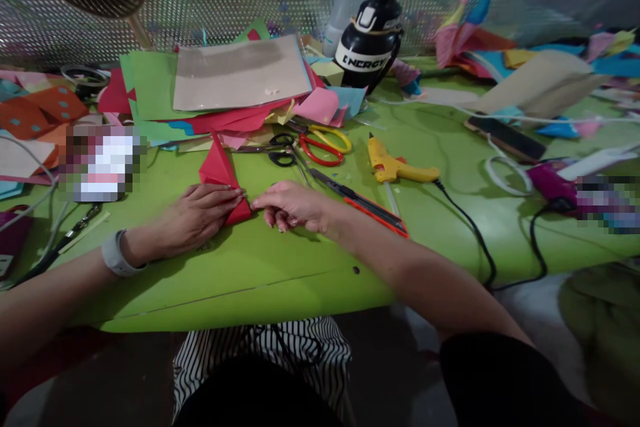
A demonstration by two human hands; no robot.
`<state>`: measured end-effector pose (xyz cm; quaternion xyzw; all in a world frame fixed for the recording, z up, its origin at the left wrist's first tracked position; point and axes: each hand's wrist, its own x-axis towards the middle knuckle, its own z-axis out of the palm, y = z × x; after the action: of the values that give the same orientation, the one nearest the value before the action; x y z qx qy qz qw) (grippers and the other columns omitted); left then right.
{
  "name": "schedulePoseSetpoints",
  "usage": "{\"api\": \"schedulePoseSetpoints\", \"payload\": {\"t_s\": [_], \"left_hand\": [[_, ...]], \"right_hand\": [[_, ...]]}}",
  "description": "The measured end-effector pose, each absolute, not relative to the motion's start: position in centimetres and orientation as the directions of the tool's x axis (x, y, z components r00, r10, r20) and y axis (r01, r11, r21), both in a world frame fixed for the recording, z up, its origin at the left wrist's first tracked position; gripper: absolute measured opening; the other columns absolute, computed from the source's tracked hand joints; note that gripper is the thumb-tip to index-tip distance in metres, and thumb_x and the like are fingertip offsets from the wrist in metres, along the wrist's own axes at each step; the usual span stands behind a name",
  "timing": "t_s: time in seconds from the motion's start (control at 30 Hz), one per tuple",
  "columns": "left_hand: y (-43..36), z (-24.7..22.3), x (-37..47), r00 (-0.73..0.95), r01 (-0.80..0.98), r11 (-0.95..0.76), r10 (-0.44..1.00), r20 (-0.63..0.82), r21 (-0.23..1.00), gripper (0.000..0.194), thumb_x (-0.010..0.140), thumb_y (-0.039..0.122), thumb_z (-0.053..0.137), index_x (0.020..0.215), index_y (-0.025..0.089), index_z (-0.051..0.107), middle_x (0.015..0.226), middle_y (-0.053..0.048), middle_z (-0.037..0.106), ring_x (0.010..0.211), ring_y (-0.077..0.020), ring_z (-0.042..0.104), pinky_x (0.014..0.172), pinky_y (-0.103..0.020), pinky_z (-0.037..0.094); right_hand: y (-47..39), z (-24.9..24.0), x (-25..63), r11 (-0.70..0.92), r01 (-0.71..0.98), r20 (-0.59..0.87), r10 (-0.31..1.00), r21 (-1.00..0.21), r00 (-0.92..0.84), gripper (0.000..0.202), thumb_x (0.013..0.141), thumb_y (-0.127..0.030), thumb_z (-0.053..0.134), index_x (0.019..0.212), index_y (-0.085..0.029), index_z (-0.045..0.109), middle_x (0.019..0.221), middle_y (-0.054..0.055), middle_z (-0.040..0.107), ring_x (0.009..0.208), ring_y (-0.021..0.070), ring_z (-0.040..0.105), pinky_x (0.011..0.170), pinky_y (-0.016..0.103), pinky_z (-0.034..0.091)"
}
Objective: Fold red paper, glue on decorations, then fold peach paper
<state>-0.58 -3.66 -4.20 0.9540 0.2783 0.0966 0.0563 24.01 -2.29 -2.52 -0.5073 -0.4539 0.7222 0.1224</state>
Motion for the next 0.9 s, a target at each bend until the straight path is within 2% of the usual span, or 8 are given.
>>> {"api": "schedulePoseSetpoints", "payload": {"t_s": [0.17,0.3,0.4,0.53,0.63,0.73,0.9], "left_hand": [[-3.8,-5.3,-0.6,0.811,0.536,-0.839,0.544,0.217,0.1,0.044,0.101,0.028,0.038,0.14,0.018,0.053,0.144,-0.006,0.057,0.131,-0.0282,0.051,0.11,-0.047,0.034],[-3.9,-5.7,-0.6,0.793,0.561,-0.826,0.556,0.25,0.056,0.044,0.1,0.026,0.041,0.142,0.021,0.052,0.144,-0.004,0.057,0.135,-0.0298,0.048,0.114,-0.052,0.03],[-3.9,-5.5,-0.6,0.809,0.541,-0.838,0.543,0.225,0.078,0.045,0.101,0.025,0.038,0.143,0.019,0.05,0.146,-0.006,0.055,0.14,-0.0284,0.044,0.118,-0.054,0.027],[-3.7,-5.0,-0.5,0.853,0.479,-0.869,0.494,0.168,0.12,0.046,0.103,0.023,0.032,0.143,0.009,0.049,0.149,-0.013,0.049,0.142,-0.0255,0.042,0.12,-0.047,0.031],[-3.6,-4.9,-0.5,0.857,0.468,-0.874,0.485,0.171,0.133,0.045,0.103,0.023,0.033,0.143,0.01,0.049,0.149,-0.014,0.05,0.141,-0.024,0.043,0.12,-0.045,0.032],[-3.6,-4.8,-0.5,0.854,0.472,-0.869,0.492,0.17,0.147,0.044,0.102,0.022,0.035,0.142,0.01,0.05,0.148,-0.014,0.051,0.141,-0.0239,0.044,0.12,-0.045,0.033],[-3.6,-4.7,-0.5,0.853,0.485,-0.864,0.502,0.145,0.138,0.044,0.102,0.021,0.034,0.14,0.008,0.052,0.148,-0.014,0.051,0.141,-0.023,0.043,0.121,-0.042,0.031]], "right_hand": [[-2.5,-2.5,24.1,-0.579,0.248,-0.618,0.624,-0.777,-0.479,0.02,0.088,-0.023,0.063,0.071,-0.016,0.056,0.048,-0.003,0.061,0.03,0.0036,0.05,0.025,0.01,0.026],[-2.7,-2.5,24.0,-0.591,0.253,-0.629,0.608,-0.766,-0.484,0.018,0.088,-0.023,0.063,0.073,-0.016,0.056,0.047,-0.004,0.061,0.03,0.0041,0.05,0.025,0.01,0.028],[-2.8,-2.5,23.8,-0.6,0.251,-0.634,0.597,-0.759,-0.492,0.019,0.089,-0.022,0.062,0.072,-0.016,0.056,0.047,-0.003,0.061,0.029,0.0045,0.05,0.025,0.01,0.027],[-3.0,-2.1,23.6,-0.631,0.218,-0.639,0.579,-0.745,-0.507,0.017,0.088,-0.019,0.06,0.072,-0.016,0.055,0.048,-0.001,0.063,0.031,0.0066,0.054,0.027,0.011,0.033],[-3.2,-1.8,23.6,-0.674,0.159,-0.638,0.556,-0.721,-0.533,0.011,0.089,-0.017,0.058,0.078,-0.014,0.058,0.052,0.001,0.067,0.034,0.0085,0.057,0.03,0.013,0.04],[-3.3,-1.7,23.6,-0.702,0.139,-0.644,0.533,-0.699,-0.548,0.01,0.089,-0.018,0.058,0.08,-0.013,0.058,0.052,0.002,0.067,0.034,0.0091,0.058,0.03,0.014,0.041],[-3.5,-2.0,23.5,-0.662,0.225,-0.65,0.511,-0.715,-0.562,0.011,0.088,-0.023,0.062,0.087,-0.017,0.054,0.049,0.001,0.066,0.036,0.0121,0.06,0.032,0.015,0.044]]}}
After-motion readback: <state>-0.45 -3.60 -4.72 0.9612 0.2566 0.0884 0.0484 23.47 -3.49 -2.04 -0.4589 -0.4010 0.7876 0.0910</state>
